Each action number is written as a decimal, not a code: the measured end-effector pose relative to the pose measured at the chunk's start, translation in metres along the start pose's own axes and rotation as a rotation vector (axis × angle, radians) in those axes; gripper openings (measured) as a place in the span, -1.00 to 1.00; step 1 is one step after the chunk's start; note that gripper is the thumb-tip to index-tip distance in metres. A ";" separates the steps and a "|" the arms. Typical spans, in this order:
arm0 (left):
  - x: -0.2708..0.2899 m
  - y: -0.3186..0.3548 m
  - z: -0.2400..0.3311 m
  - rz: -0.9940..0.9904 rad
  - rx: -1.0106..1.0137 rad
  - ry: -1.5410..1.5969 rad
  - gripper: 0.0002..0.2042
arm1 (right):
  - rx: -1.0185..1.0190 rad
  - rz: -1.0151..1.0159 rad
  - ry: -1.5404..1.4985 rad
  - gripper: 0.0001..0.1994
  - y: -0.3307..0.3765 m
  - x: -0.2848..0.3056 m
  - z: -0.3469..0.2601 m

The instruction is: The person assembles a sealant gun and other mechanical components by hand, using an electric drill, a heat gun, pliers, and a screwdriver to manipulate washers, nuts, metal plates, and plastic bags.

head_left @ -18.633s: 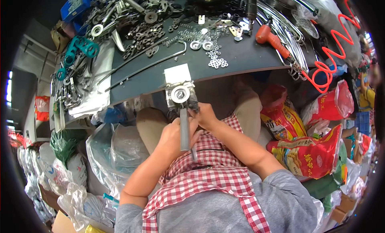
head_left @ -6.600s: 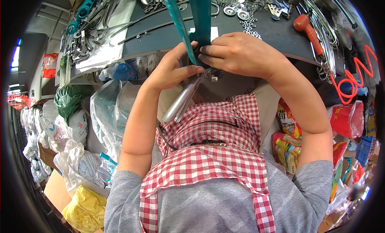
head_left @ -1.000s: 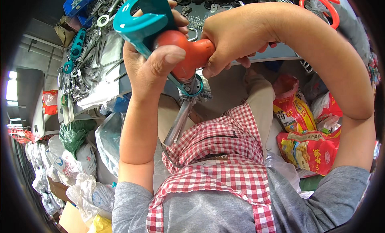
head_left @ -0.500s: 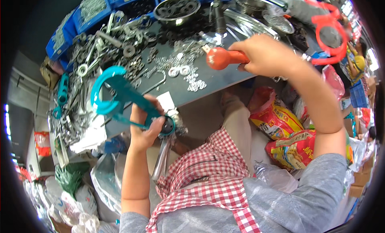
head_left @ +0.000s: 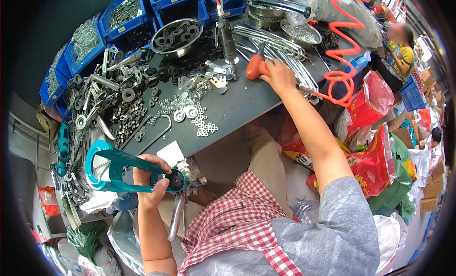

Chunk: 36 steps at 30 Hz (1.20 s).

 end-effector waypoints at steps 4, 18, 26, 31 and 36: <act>-0.008 -0.003 0.011 -0.073 -0.018 0.033 -0.43 | 0.034 0.021 0.006 -0.56 0.008 0.022 -0.020; 0.005 -0.010 0.011 0.067 -0.018 0.157 -0.57 | 0.952 -0.191 -1.196 -0.63 0.259 0.154 -0.347; -0.006 -0.007 0.031 -0.045 -0.156 0.057 -0.56 | 1.042 -0.241 -1.233 -0.82 0.270 0.149 -0.346; -0.013 -0.013 0.028 -0.243 -0.132 0.136 -0.56 | 1.083 -0.211 -1.322 -0.80 0.263 0.153 -0.330; -0.008 -0.020 0.022 -0.266 -0.062 0.249 -0.56 | 1.186 -0.321 -1.567 -0.63 0.248 0.170 -0.294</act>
Point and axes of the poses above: each hand's wrist, its own y-axis away from the middle knuckle, its own x-axis out of the back of the hand, z = x × y, the point moved 9 cm from there along -y, towards the middle knuckle, and after that the axes turned 2 degrees about z, right-handed, at the moved point
